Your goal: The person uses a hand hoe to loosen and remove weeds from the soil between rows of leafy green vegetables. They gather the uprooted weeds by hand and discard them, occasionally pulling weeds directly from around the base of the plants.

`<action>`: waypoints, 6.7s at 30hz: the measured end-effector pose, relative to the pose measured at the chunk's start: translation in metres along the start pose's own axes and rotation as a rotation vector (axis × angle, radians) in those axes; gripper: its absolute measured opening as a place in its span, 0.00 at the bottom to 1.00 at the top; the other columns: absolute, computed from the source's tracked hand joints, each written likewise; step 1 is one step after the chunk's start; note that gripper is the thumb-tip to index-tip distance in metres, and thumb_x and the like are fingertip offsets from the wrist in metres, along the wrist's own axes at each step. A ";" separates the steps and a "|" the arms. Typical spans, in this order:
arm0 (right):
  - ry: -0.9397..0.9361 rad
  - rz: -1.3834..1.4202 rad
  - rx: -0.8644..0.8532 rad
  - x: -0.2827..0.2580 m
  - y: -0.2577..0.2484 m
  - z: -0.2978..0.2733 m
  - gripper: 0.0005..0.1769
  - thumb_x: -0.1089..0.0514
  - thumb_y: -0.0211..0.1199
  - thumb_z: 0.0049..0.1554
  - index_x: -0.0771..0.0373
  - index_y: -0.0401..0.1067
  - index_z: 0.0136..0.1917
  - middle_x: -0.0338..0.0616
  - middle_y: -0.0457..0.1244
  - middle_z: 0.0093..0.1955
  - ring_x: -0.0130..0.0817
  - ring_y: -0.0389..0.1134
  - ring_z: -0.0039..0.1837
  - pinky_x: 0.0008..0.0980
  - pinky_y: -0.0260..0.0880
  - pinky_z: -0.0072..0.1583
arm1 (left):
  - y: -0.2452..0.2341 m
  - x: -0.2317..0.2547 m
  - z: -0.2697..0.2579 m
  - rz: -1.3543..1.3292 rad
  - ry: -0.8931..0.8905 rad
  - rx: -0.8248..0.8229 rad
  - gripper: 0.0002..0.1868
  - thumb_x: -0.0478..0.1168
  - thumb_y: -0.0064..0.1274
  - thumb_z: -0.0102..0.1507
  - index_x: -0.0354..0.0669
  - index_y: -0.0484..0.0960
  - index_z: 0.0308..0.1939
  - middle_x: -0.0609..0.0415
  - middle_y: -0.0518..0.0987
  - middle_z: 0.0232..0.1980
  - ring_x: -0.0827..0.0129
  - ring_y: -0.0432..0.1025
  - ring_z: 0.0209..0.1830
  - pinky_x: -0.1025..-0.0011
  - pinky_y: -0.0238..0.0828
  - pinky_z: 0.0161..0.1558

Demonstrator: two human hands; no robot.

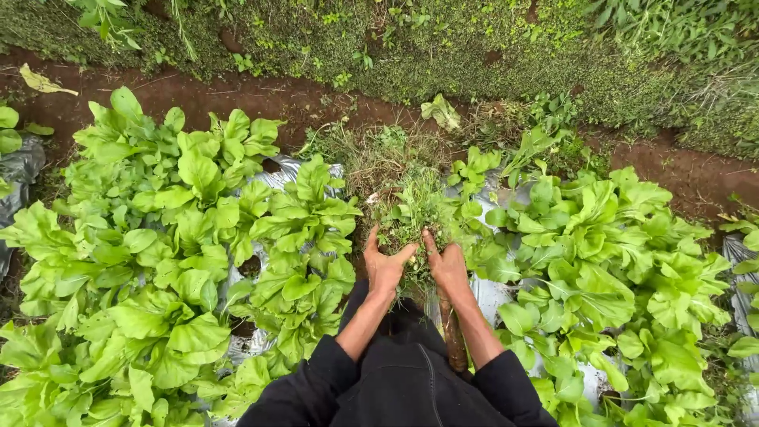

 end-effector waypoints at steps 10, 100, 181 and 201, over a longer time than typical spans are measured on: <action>-0.365 -0.282 0.291 -0.162 -0.038 0.025 0.37 0.44 0.66 0.62 0.70 0.61 0.73 0.51 0.62 0.27 0.34 0.63 0.25 0.31 0.63 0.32 | 0.011 0.033 0.124 0.182 0.061 -0.092 0.54 0.44 0.75 0.50 0.41 0.62 0.76 0.32 0.51 0.78 0.35 0.43 0.80 0.35 0.40 0.73; 1.835 1.996 1.308 0.639 0.745 -0.830 0.08 0.54 0.58 0.58 0.60 0.70 0.44 0.49 0.67 0.40 0.44 0.71 0.42 0.41 0.73 0.43 | -0.248 -0.831 -0.833 2.304 0.683 -2.695 0.20 0.55 0.58 0.58 0.51 0.91 0.47 0.56 0.86 0.51 0.67 0.79 0.52 0.69 0.72 0.56; 1.647 1.428 1.727 1.704 1.056 -1.203 0.16 0.52 0.63 0.59 0.60 0.69 0.58 0.62 0.70 0.42 0.53 0.74 0.44 0.50 0.75 0.52 | -0.739 -1.810 -1.404 0.565 0.926 -3.438 0.32 0.41 0.56 0.63 0.49 0.63 0.69 0.42 0.64 0.69 0.36 0.66 0.65 0.41 0.68 0.58; 0.997 1.983 2.654 1.686 1.083 -1.201 0.09 0.60 0.55 0.61 0.69 0.61 0.47 0.46 0.58 0.25 0.31 0.59 0.22 0.34 0.66 0.23 | -0.762 -1.903 -1.310 0.490 1.528 -3.503 0.10 0.51 0.56 0.64 0.65 0.83 0.49 0.61 0.72 0.57 0.60 0.69 0.61 0.62 0.75 0.54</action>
Point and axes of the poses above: each hand's wrist, its own z-axis towards the middle knuckle, its own y-axis out of the palm, x = y × z, the point moved 8 cm from there along z, towards the middle knuckle
